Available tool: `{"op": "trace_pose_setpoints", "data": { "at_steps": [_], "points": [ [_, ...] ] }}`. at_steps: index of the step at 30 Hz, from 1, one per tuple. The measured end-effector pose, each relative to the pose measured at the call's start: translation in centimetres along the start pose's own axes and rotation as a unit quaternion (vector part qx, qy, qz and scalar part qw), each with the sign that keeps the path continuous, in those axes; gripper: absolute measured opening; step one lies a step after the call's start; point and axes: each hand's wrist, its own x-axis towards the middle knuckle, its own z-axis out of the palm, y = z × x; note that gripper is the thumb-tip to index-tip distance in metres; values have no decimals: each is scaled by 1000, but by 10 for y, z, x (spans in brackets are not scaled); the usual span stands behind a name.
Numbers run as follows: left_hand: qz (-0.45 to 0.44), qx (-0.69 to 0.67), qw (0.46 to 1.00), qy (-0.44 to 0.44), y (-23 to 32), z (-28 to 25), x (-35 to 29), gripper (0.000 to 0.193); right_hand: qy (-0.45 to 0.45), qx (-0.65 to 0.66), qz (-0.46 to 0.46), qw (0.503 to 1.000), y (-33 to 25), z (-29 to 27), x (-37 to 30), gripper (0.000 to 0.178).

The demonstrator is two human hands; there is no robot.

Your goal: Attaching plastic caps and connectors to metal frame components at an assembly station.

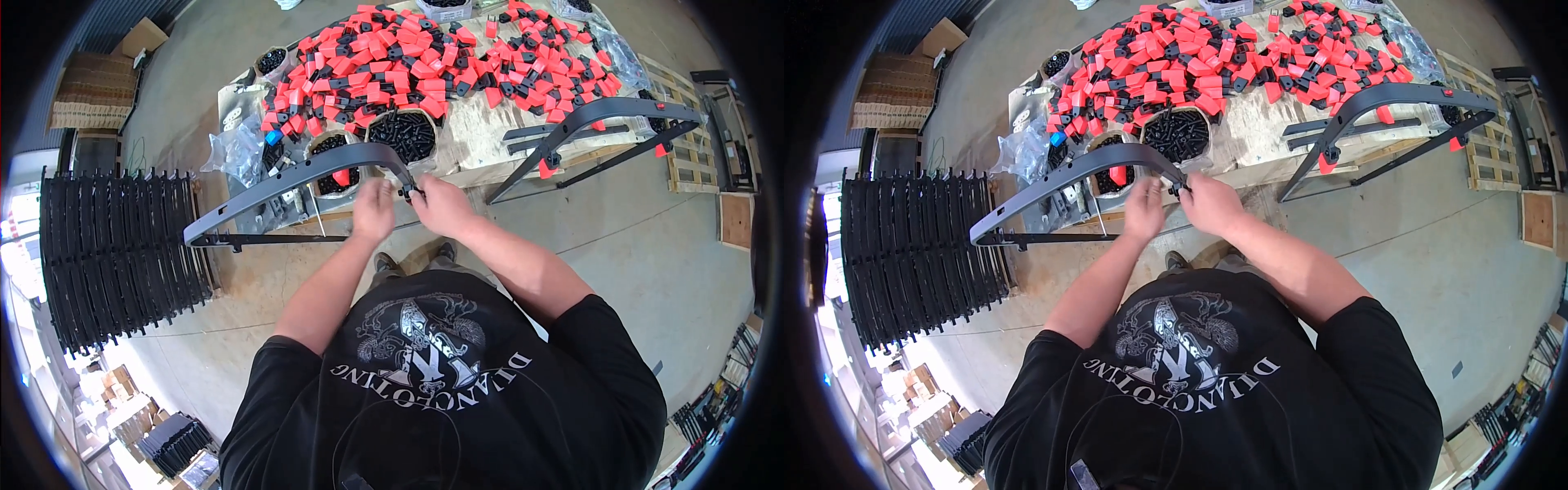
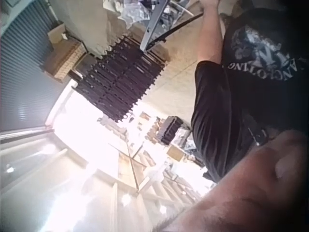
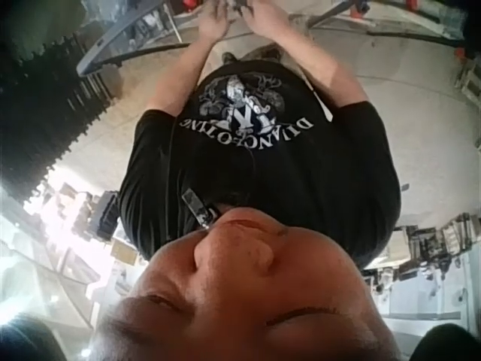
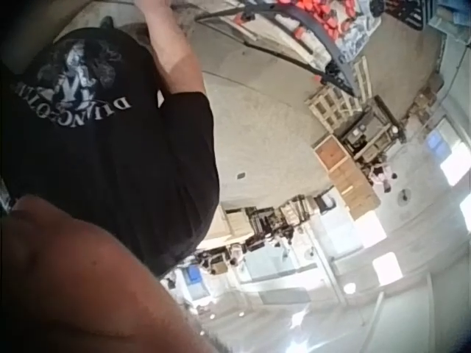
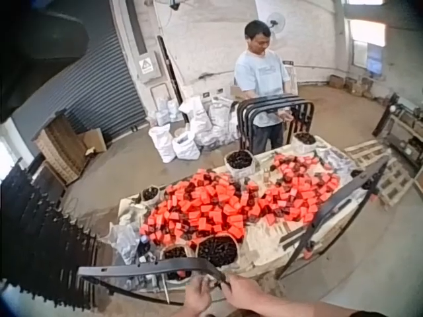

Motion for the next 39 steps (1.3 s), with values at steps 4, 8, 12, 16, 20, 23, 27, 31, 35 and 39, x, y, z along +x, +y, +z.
{"op": "trace_pose_setpoints", "data": {
  "at_steps": [4, 8, 12, 16, 20, 23, 27, 31, 35, 39],
  "points": [
    [-5, 230, 973, 33, -10, -57, 55, 28, -39, 106, 72, 991, 23, 0, -25, 36],
    [-153, 278, 947, -53, -25, -66, 85, 50, 68, 152, 112, 980, 80, 46, -72, 40],
    [-124, 218, 968, -12, -45, -76, 75, 51, 14, 282, 258, 924, 77, 61, -104, 39],
    [-228, -347, 900, -130, -47, -113, 9, 32, -42, 537, 299, 788, 14, 84, -102, 33],
    [-148, -293, 884, -332, -32, -156, -56, 27, -102, 660, 124, 734, -91, 133, -52, 32],
    [-104, -253, 886, -374, -61, -207, -74, 24, -140, 664, 163, 716, -147, 188, -23, 33],
    [-93, -196, 887, -408, -113, -305, -85, 32, -202, 734, 145, 632, -216, 249, -22, 41],
    [-29, -196, 942, -270, -149, -371, -104, 37, -244, 723, 178, 621, -245, 281, -7, 41],
    [44, -7, 974, -221, -164, -408, -102, 34, -209, 652, 231, 692, -289, 305, 4, 41],
    [108, 33, 973, -200, -192, -422, -103, 31, -221, 603, 207, 739, -321, 312, 14, 41]
  ]
}}
